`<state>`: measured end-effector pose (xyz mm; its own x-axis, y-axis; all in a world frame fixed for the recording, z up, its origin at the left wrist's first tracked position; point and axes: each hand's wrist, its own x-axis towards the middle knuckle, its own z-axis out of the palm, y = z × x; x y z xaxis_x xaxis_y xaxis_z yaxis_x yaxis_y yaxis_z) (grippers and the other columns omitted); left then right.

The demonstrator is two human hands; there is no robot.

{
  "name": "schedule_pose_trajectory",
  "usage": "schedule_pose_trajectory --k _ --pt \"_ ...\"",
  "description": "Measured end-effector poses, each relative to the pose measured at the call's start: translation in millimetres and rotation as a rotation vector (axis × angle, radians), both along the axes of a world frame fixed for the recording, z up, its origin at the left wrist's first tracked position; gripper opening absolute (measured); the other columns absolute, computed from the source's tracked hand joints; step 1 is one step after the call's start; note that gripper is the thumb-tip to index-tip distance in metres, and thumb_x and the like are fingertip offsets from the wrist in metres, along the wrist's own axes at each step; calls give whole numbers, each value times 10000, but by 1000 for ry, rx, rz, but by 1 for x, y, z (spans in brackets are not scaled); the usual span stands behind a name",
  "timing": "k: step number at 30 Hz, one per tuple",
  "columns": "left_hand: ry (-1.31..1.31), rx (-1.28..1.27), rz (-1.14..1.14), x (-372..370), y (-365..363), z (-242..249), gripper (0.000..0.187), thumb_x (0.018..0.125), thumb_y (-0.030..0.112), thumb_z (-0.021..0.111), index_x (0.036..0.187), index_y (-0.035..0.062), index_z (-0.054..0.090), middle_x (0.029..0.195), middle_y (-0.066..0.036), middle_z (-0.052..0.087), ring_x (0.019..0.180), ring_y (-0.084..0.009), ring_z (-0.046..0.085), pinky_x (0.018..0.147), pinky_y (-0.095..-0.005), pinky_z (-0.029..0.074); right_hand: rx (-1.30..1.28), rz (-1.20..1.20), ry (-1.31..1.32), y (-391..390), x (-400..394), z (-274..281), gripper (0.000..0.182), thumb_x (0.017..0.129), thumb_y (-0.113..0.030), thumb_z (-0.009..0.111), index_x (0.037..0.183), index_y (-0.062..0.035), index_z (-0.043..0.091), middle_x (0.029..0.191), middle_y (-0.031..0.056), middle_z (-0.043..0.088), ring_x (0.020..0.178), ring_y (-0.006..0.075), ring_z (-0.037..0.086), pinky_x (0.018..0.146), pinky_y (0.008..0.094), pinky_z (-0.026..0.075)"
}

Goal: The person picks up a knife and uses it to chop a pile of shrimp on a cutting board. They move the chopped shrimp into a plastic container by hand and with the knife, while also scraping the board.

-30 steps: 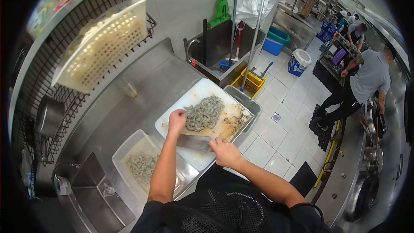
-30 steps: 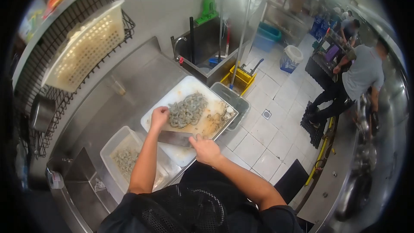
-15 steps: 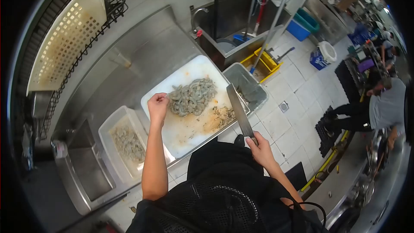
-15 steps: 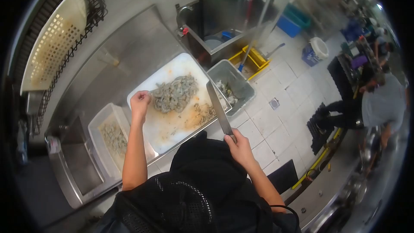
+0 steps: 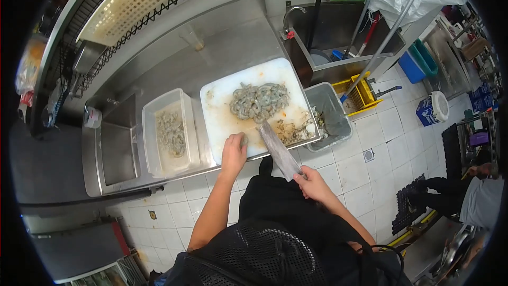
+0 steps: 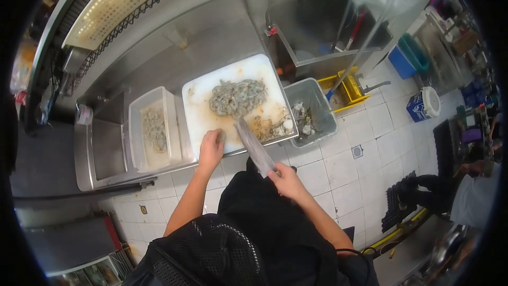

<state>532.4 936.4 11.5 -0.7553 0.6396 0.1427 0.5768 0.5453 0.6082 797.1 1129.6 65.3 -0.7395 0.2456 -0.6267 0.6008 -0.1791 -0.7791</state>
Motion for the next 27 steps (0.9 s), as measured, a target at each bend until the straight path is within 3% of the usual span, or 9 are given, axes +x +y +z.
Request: schedule_pose_trajectory --k 5,8,11,12,14,15,17,23,27 --pt "52 -88 -49 -2 -4 8 384 905 10 718 1287 14 689 1154 -198 727 1094 -421 674 991 -494 549 15 60 8 8 2 8 233 1125 -268 663 1052 -56 600 711 -4 575 518 88 545 456 283 466" --pt "0 34 48 -8 8 22 290 904 41 692 1185 -1 748 1083 -197 754 993 -391 715 916 -476 579 74 56 46 9 -2 15 223 1122 -269 669 1096 -51 629 710 -3 579 520 87 547 453 281 461" --pt "-438 11 80 -28 18 46 185 894 76 679 960 -42 804 1042 -217 801 927 -327 777 862 -414 605 41 11 68 10 -7 10 242 1118 -276 665 1163 -40 634 686 3 560 491 103 542 431 302 458" --pt "-433 12 80 -35 25 51 185 894 76 679 960 -42 804 1042 -217 801 927 -327 777 862 -414 605 9 -6 81 9 -8 3 266 1119 -289 654 1191 -35 626 677 14 552 476 120 549 422 314 461" --pt "-535 -413 -69 -46 38 55 245 876 57 682 1066 -35 805 1159 -249 793 1004 -327 781 896 -407 604 -32 -10 65 10 -14 3 253 1125 -287 641 1192 -43 621 682 11 552 477 117 546 421 310 460" --pt "-539 -412 -70 -43 36 45 245 876 57 682 1066 -35 805 1159 -249 793 1004 -327 781 896 -407 604 -73 -13 46 10 -14 3 241 1131 -284 628 1192 -52 615 687 9 551 477 114 542 420 306 458" --pt "-243 19 -34 -44 30 7 244 878 40 693 1090 -30 789 1143 -243 777 1004 -345 764 901 -428 597 -84 9 36 11 -14 3 232 1134 -276 618 1193 -52 617 689 11 555 478 111 540 420 303 458" --pt "-159 18 68 -14 10 -1 131 918 31 709 1022 -20 769 1001 -215 722 950 -398 717 881 -483 575 -127 46 -9 8 -25 -4 215 1146 -266 601 1205 -61 627 690 10 565 478 114 536 418 305 452" --pt "-104 42 121 -7 15 -2 134 918 29 708 1026 -10 776 1014 -206 729 968 -406 709 887 -491 570 -130 63 -27 4 -34 -7 194 1154 -256 597 1179 -66 627 688 6 570 477 116 535 418 308 446"
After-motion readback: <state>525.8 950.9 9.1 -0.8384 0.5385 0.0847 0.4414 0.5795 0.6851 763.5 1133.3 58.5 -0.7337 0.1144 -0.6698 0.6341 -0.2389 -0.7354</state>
